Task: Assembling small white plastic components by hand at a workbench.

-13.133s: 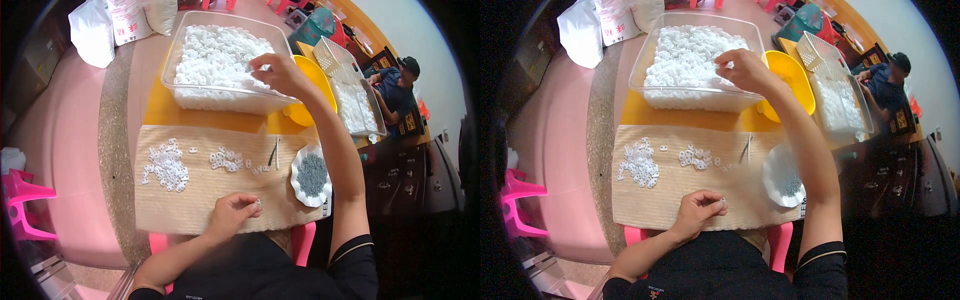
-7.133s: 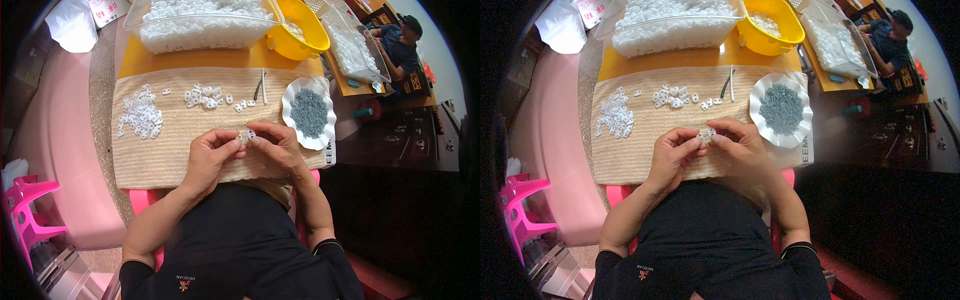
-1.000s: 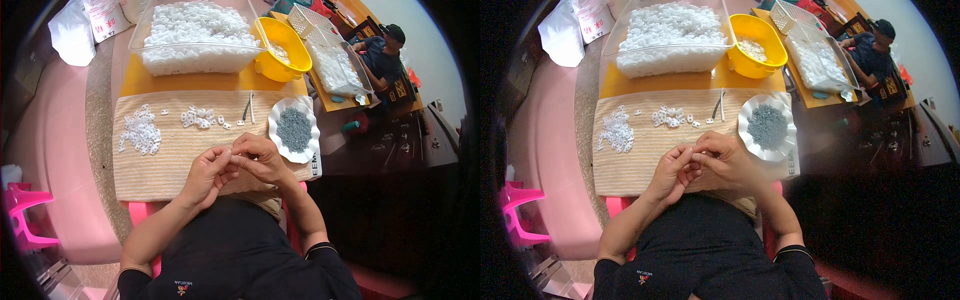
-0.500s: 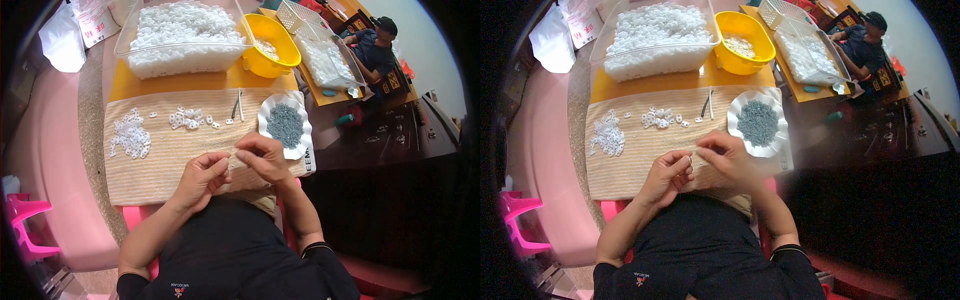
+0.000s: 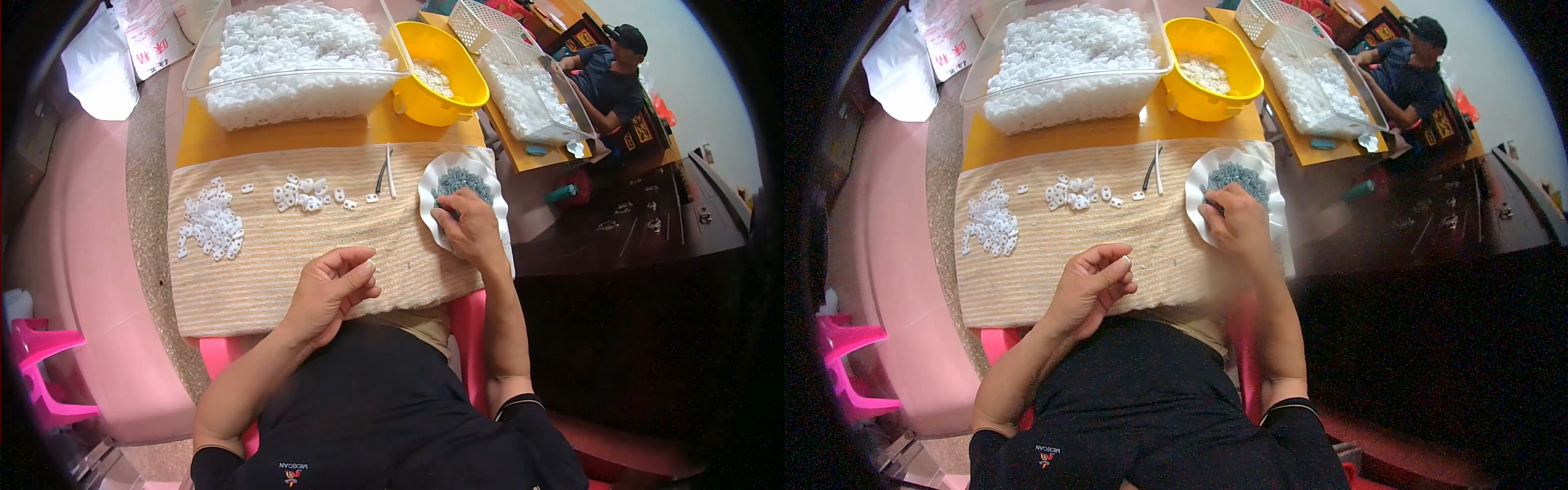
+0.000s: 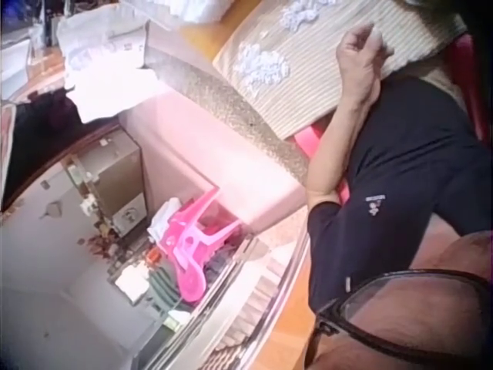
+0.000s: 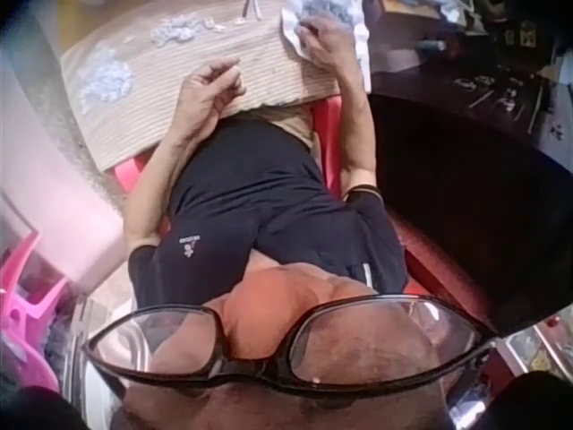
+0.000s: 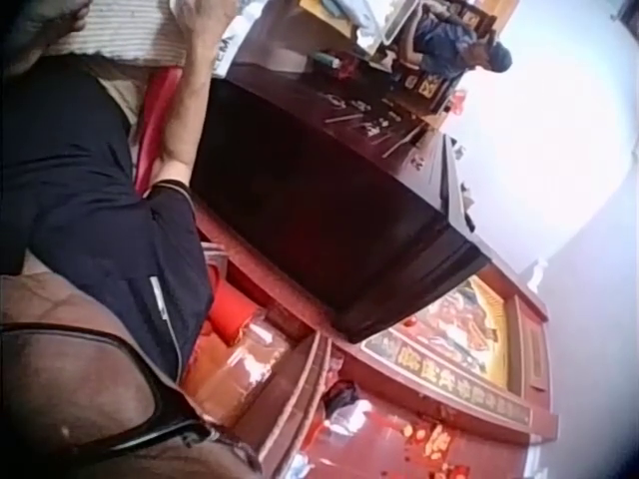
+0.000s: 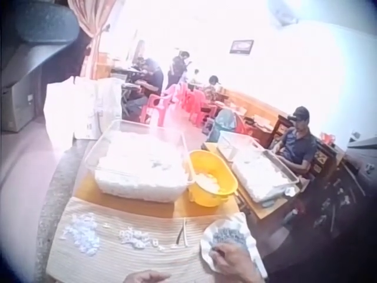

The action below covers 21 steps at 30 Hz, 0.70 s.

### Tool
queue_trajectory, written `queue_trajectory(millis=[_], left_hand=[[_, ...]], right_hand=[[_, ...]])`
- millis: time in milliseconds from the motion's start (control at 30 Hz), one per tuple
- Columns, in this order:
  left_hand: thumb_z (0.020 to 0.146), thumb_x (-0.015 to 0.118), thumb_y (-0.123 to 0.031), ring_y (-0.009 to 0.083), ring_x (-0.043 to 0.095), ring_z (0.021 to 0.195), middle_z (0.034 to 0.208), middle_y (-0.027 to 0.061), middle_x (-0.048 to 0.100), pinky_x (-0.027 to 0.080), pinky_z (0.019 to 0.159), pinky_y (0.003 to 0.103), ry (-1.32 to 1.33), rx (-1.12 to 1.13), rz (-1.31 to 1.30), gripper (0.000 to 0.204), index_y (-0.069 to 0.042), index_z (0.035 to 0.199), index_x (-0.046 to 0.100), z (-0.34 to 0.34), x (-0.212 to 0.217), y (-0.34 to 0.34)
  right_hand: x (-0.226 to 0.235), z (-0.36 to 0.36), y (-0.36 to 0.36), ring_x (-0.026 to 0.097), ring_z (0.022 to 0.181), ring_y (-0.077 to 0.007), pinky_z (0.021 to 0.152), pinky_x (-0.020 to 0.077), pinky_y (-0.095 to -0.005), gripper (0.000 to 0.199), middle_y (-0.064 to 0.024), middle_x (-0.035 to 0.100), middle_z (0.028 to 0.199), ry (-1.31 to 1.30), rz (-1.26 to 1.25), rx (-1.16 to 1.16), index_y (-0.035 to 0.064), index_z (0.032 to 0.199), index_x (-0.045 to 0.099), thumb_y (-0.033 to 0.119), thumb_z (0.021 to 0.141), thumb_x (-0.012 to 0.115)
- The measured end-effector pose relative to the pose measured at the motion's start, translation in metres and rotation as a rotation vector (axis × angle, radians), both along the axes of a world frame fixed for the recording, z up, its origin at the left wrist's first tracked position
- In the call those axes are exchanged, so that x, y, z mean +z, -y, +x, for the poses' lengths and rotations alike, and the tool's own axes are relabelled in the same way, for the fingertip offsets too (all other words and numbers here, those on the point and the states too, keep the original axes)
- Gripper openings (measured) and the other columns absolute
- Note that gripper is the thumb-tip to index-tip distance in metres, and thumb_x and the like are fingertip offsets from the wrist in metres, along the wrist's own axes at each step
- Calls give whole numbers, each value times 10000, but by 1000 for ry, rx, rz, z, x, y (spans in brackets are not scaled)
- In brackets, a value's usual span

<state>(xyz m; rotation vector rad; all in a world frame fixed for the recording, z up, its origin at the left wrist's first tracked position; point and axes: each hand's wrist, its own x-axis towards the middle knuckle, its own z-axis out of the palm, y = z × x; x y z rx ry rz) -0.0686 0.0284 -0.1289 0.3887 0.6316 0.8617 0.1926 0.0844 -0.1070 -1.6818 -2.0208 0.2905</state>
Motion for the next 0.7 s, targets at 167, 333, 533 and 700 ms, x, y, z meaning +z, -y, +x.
queue_trajectory(millis=[167,333,533,700], left_hand=[[896,638,-91,120,633,795,882,32,633,567,762,276,-11,-24,-7,174,-27,1054,603,0,2,0],[894,635,-78,127,640,818,934,48,645,570,784,285,-18,-24,-4,137,-32,1018,600,0,1,1],[891,635,-70,136,644,829,966,58,650,571,787,289,-15,-26,-3,122,-36,1002,598,0,0,0],[890,636,-65,136,644,832,968,62,653,571,789,292,-24,-25,5,124,-39,1005,598,0,-3,0]], right_hand=[[-5,0,-2,623,780,-312,688,480,-367,138,-125,627,838,43,-11,-31,29,918,691,113,809,682],[-10,1,-2,618,768,-321,675,478,-374,86,-120,617,815,62,50,-14,32,857,678,97,801,684],[-12,2,0,602,699,-265,618,465,-330,61,-111,598,781,-60,107,7,18,830,645,23,782,684],[-14,3,-1,562,652,-190,579,439,-286,61,-87,584,754,-165,120,17,7,831,638,-1,785,678]])
